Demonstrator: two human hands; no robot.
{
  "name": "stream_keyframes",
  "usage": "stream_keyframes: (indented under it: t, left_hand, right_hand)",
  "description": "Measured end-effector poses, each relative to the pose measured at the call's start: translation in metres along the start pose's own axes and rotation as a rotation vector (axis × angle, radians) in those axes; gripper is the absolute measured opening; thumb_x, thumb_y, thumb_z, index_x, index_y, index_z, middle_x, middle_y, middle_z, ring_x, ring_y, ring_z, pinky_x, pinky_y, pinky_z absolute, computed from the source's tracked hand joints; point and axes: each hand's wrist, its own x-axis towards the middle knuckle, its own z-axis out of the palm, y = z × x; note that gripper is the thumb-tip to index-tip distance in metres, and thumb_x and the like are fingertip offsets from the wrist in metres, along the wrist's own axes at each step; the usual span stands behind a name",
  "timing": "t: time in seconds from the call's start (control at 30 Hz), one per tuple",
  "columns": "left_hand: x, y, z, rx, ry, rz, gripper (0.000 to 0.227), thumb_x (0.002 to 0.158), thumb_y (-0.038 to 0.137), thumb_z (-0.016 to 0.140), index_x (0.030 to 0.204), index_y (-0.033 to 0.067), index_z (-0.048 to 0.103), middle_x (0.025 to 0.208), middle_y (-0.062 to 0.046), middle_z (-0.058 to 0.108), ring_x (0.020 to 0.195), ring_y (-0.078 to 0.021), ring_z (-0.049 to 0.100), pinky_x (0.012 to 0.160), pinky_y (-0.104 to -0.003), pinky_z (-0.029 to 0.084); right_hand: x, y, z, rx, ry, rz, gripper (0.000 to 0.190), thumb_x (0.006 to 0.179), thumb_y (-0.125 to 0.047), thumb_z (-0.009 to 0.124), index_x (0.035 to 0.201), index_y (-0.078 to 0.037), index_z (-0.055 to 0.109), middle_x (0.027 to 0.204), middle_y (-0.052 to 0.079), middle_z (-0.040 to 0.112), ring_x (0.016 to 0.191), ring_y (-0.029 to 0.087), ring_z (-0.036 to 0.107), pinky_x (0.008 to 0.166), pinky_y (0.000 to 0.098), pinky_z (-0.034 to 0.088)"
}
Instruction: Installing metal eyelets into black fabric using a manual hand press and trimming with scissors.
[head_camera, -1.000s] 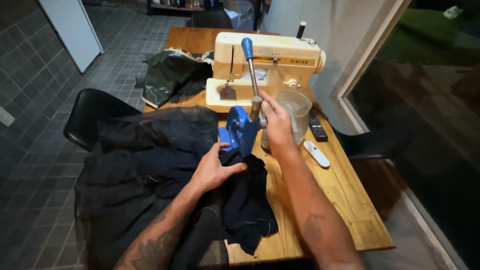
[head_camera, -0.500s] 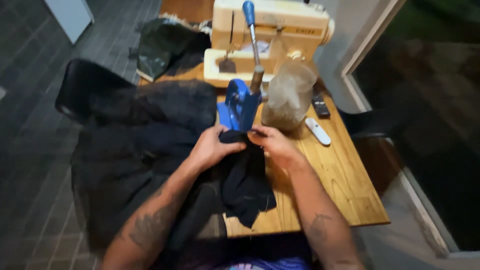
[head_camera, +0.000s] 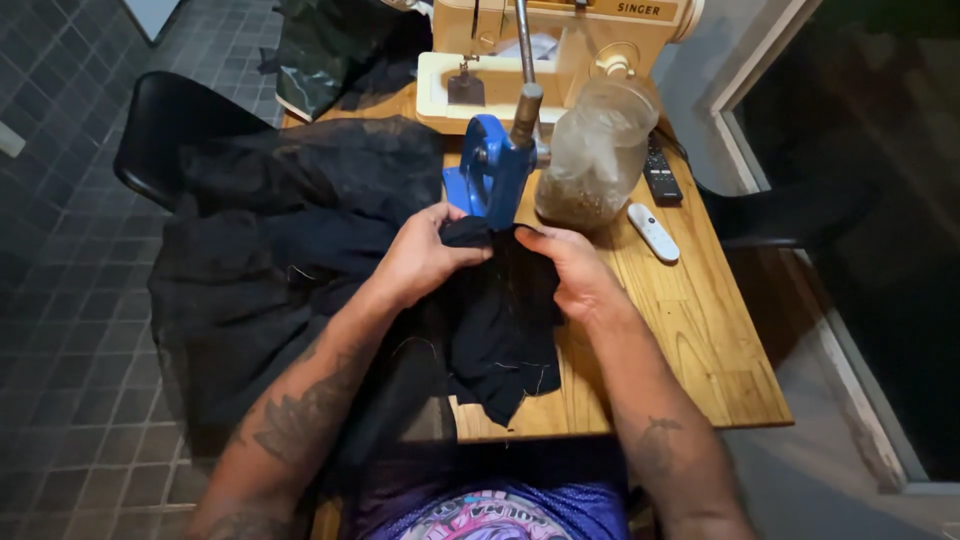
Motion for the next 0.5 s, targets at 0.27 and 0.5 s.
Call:
stream_keyframes:
  t: [0.27,0.5]
  left_hand:
    - [-0.056,0.02,-0.012,-0.06,-0.018,0.229,0.047,0.06,0.016,0.093,0.104,0.0198,0.077,0.085,-0.006,0.075,0.085,-0.0219,0.072,0.078,-0.032,0.054]
    - [-0.118,0.027,-0.009,0.086,0.117,0.927,0.048,0.074,0.018,0.087,0.119,0.0107,0.073,0.088,-0.014,0.07,0.079,-0.0388,0.067,0.073,-0.049,0.054]
  right_hand:
    - [-0.033,0.025,-0.015,-0.433,-0.101,-0.17,0.03,0.062,-0.011,0.093,0.089,-0.009,0.081,0.066,-0.001,0.065,0.057,0.008,0.059,0.05,0.0189,0.046]
    - [-0.054,0.06,-0.041,-0.949,0.092,-1.418,0.049,0.055,-0.004,0.09,0.1,-0.021,0.084,0.071,-0.004,0.067,0.06,0.019,0.063,0.086,0.0377,0.048]
